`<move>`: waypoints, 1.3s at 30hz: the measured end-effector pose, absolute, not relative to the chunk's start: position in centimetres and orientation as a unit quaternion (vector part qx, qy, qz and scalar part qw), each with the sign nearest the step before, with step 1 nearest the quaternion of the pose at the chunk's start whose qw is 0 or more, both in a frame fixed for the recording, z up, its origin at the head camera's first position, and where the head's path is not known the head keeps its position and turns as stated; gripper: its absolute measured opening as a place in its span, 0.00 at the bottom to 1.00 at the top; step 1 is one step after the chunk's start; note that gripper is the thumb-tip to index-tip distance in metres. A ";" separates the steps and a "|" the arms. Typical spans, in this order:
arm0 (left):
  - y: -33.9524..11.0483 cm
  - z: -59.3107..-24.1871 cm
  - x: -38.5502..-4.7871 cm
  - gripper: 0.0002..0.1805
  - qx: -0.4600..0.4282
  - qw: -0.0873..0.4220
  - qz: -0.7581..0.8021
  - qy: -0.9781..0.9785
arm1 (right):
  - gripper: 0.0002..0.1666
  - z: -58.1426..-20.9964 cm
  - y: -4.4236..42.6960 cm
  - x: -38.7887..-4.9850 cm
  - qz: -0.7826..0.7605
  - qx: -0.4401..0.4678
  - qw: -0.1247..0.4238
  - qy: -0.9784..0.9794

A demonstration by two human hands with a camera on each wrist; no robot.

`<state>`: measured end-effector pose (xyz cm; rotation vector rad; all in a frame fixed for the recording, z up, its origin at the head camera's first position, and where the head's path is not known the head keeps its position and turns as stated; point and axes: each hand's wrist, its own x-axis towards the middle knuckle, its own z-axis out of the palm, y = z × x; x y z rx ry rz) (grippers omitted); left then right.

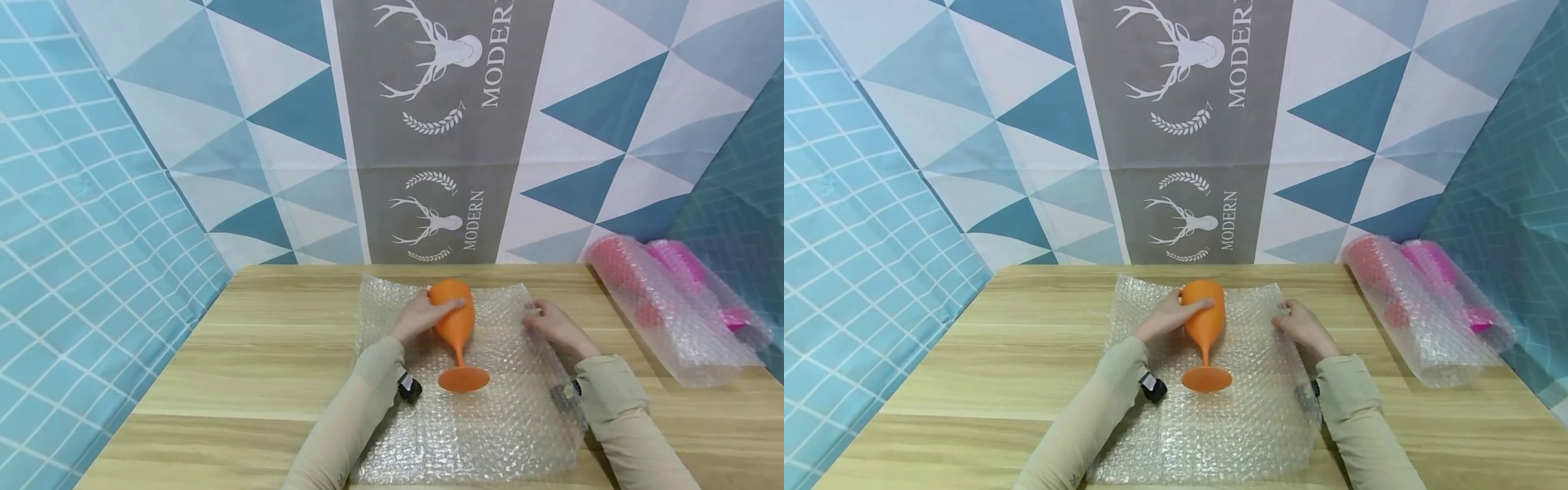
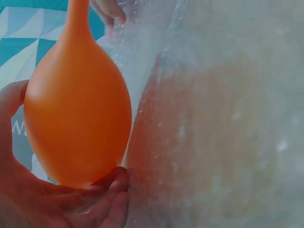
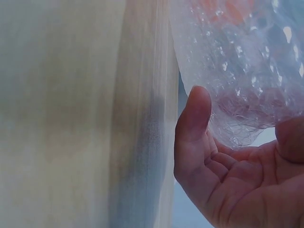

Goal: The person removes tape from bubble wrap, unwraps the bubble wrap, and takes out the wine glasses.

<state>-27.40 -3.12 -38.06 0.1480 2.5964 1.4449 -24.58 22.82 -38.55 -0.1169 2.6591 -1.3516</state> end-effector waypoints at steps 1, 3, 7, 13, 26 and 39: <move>-3.2 -38.1 -27.4 0.48 0.054 0.089 0.491 0.865 | 0.28 -38.5 22.8 -24.6 -0.451 -0.039 0.080 0.888; -3.3 -38.2 -27.5 0.47 0.059 0.101 0.505 0.855 | 0.28 -38.5 22.9 -24.5 -0.446 -0.041 0.081 0.890; -3.6 -38.6 -27.7 0.43 0.060 0.139 0.579 0.801 | 0.28 -38.4 23.0 -24.5 -0.443 -0.046 0.085 0.892; -4.2 -39.5 -28.3 0.41 0.056 0.185 0.663 0.723 | 0.28 -38.4 23.0 -24.6 -0.441 -0.044 0.090 0.892; -5.3 -39.0 -28.7 0.39 0.088 0.187 0.616 0.760 | 0.28 -38.7 23.0 -24.7 -0.451 -0.048 0.080 0.888; -6.1 -37.7 -28.4 0.41 0.085 0.199 0.671 0.710 | 0.28 -38.5 22.8 -24.5 -0.464 -0.040 0.092 0.880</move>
